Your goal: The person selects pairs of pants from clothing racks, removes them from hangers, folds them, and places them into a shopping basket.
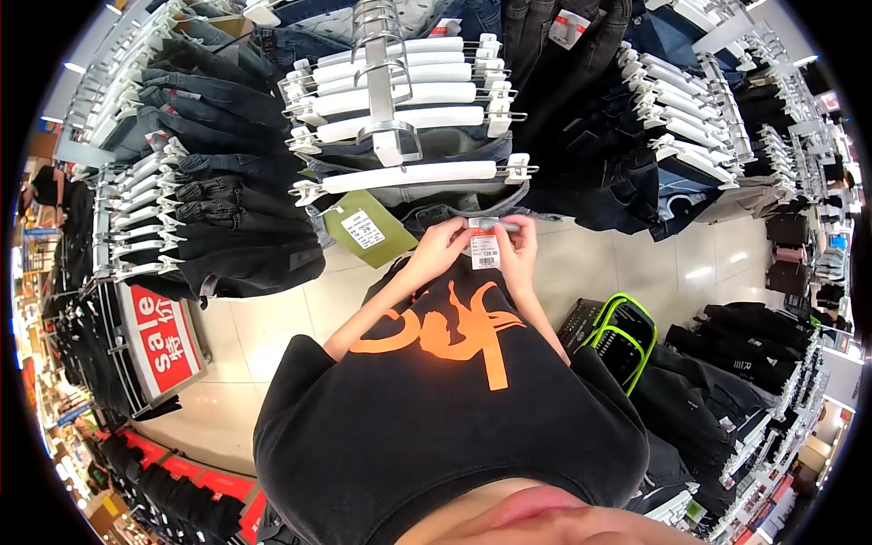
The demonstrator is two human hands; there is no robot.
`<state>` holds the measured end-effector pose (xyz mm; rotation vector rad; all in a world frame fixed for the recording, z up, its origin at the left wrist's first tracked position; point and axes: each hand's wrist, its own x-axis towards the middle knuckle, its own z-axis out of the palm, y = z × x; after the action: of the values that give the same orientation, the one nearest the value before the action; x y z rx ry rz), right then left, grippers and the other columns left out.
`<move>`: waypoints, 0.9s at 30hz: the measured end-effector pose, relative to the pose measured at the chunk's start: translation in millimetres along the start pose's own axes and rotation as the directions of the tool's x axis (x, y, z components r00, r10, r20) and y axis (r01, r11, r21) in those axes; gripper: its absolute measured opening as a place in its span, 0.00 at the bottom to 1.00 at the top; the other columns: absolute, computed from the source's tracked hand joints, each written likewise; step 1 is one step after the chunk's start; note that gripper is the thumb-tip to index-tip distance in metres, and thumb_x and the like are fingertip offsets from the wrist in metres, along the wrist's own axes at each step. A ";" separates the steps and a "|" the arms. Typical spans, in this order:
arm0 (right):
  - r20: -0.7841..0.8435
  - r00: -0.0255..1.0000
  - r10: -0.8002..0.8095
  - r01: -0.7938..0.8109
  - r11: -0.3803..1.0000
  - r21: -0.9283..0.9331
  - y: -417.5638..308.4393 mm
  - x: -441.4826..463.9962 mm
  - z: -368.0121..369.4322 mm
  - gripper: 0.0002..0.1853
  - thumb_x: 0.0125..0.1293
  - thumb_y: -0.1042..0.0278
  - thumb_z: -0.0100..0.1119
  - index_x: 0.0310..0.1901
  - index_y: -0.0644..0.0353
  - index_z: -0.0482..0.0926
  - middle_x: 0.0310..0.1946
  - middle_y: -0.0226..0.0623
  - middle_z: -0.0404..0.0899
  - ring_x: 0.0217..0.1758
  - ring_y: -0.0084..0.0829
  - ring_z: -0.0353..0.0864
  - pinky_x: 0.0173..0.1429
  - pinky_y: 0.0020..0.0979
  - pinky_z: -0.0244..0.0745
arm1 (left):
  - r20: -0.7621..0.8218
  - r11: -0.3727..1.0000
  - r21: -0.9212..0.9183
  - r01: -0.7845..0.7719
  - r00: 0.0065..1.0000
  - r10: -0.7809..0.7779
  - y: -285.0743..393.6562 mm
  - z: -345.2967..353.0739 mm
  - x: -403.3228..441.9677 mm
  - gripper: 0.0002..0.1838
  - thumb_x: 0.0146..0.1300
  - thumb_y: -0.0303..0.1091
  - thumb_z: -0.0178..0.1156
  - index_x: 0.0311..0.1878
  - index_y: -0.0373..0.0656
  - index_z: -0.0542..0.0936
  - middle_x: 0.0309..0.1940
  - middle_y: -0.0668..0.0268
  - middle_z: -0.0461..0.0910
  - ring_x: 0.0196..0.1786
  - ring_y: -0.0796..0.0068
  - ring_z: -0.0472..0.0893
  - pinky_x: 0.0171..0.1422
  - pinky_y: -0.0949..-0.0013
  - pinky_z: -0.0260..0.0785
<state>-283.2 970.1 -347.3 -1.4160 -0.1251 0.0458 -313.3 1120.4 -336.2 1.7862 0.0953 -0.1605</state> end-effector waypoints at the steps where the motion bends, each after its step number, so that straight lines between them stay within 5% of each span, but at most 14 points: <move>1: 0.023 0.999 0.026 -0.025 0.999 -0.022 4.4 -3.0 -4.3 0.07 0.58 0.77 0.55 0.36 0.64 0.68 0.31 0.33 0.73 0.30 0.19 0.71 0.36 0.20 0.67 | 0.012 1.000 -0.001 0.003 1.000 -0.003 -0.4 1.6 0.0 0.09 0.61 0.31 0.51 0.38 0.33 0.73 0.29 0.60 0.78 0.32 0.78 0.77 0.37 0.75 0.69; 3: 0.047 0.998 0.047 -0.041 0.992 -0.119 10.2 -9.6 -6.0 0.10 0.59 0.74 0.55 0.23 0.65 0.68 0.25 0.30 0.73 0.28 0.17 0.67 0.33 0.20 0.64 | 0.033 1.000 -0.002 0.010 0.999 -0.010 0.5 3.0 -0.5 0.09 0.61 0.31 0.52 0.37 0.34 0.74 0.29 0.60 0.78 0.31 0.78 0.77 0.36 0.75 0.69; 6: 0.145 0.988 0.059 -0.026 0.975 -0.220 11.5 -20.2 -5.3 0.09 0.57 0.74 0.57 0.23 0.65 0.70 0.22 0.30 0.72 0.27 0.16 0.66 0.31 0.20 0.63 | -0.070 0.999 0.024 -0.026 0.997 0.028 7.9 3.4 -3.4 0.09 0.60 0.32 0.53 0.34 0.33 0.74 0.22 0.59 0.75 0.24 0.74 0.74 0.30 0.72 0.65; 9: 0.131 0.991 0.038 -0.007 0.974 -0.228 9.8 -21.2 -6.9 0.08 0.57 0.73 0.57 0.24 0.65 0.71 0.21 0.28 0.72 0.26 0.15 0.66 0.30 0.20 0.63 | -0.078 0.974 0.184 -0.133 0.986 0.149 10.3 1.4 -6.3 0.08 0.59 0.30 0.54 0.38 0.35 0.73 0.27 0.60 0.74 0.27 0.74 0.75 0.31 0.73 0.66; 12: 0.073 0.993 0.091 -0.080 0.987 -0.143 9.8 -17.4 -7.7 0.08 0.57 0.73 0.58 0.24 0.65 0.71 0.20 0.26 0.72 0.27 0.13 0.66 0.30 0.19 0.63 | -0.328 0.992 -0.010 -0.128 0.937 0.117 28.4 8.1 -17.1 0.13 0.56 0.25 0.56 0.46 0.37 0.71 0.39 0.61 0.73 0.36 0.72 0.75 0.40 0.73 0.68; 14: 0.071 0.994 0.080 -0.068 0.986 -0.154 10.5 -14.0 -8.9 0.08 0.57 0.73 0.59 0.24 0.65 0.71 0.20 0.25 0.72 0.27 0.13 0.65 0.31 0.18 0.63 | -0.465 0.975 0.125 -0.186 0.857 0.223 26.1 3.0 -19.6 0.23 0.54 0.24 0.56 0.54 0.36 0.64 0.50 0.58 0.65 0.48 0.68 0.70 0.52 0.69 0.63; 19: 0.066 0.994 0.085 -0.072 0.983 -0.171 22.7 -10.8 -10.0 0.08 0.56 0.72 0.59 0.25 0.64 0.72 0.21 0.25 0.73 0.27 0.13 0.66 0.33 0.18 0.63 | -0.763 0.924 0.354 -0.144 0.527 0.375 11.1 -25.9 -43.6 0.30 0.50 0.22 0.58 0.58 0.38 0.61 0.53 0.58 0.61 0.58 0.64 0.62 0.63 0.64 0.53; 22: 0.010 0.993 0.118 -0.118 0.991 -0.056 30.4 -7.6 -8.6 0.07 0.56 0.72 0.59 0.26 0.64 0.73 0.21 0.25 0.73 0.28 0.13 0.67 0.34 0.18 0.64 | -0.897 0.952 0.304 -0.025 0.328 0.296 -7.5 -61.1 -66.4 0.33 0.50 0.21 0.58 0.60 0.38 0.58 0.59 0.58 0.53 0.58 0.61 0.62 0.62 0.62 0.55; 23: 0.027 0.994 0.109 -0.105 0.987 -0.122 41.2 -6.2 -15.3 0.06 0.55 0.73 0.60 0.31 0.63 0.73 0.30 0.32 0.76 0.34 0.21 0.72 0.41 0.23 0.66 | -0.932 0.969 0.245 -0.029 0.270 0.243 -8.5 -76.0 -73.5 0.33 0.50 0.20 0.58 0.61 0.39 0.57 0.59 0.57 0.52 0.57 0.60 0.63 0.61 0.62 0.56; 25: 0.003 0.976 -0.220 0.197 0.869 -0.455 17.8 -2.6 -4.3 0.08 0.54 0.74 0.59 0.35 0.62 0.73 0.38 0.37 0.73 0.41 0.30 0.72 0.47 0.29 0.66 | -0.955 0.955 0.247 0.162 0.206 0.212 -43.8 -118.2 -87.1 0.29 0.53 0.24 0.56 0.60 0.42 0.61 0.57 0.55 0.58 0.56 0.62 0.62 0.61 0.63 0.54; 27: 0.014 0.918 -0.397 0.309 0.692 -0.652 -7.9 -4.2 8.7 0.13 0.51 0.76 0.58 0.41 0.59 0.72 0.50 0.44 0.67 0.53 0.45 0.66 0.55 0.38 0.62 | -0.947 0.972 0.094 0.217 0.320 0.020 -72.0 -151.1 -100.8 0.25 0.56 0.27 0.55 0.58 0.41 0.64 0.52 0.56 0.66 0.49 0.67 0.70 0.54 0.68 0.62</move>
<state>-288.7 977.0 -338.4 -2.0625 -0.3328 -0.4575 -415.1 1285.8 -357.1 1.8479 1.1039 0.8938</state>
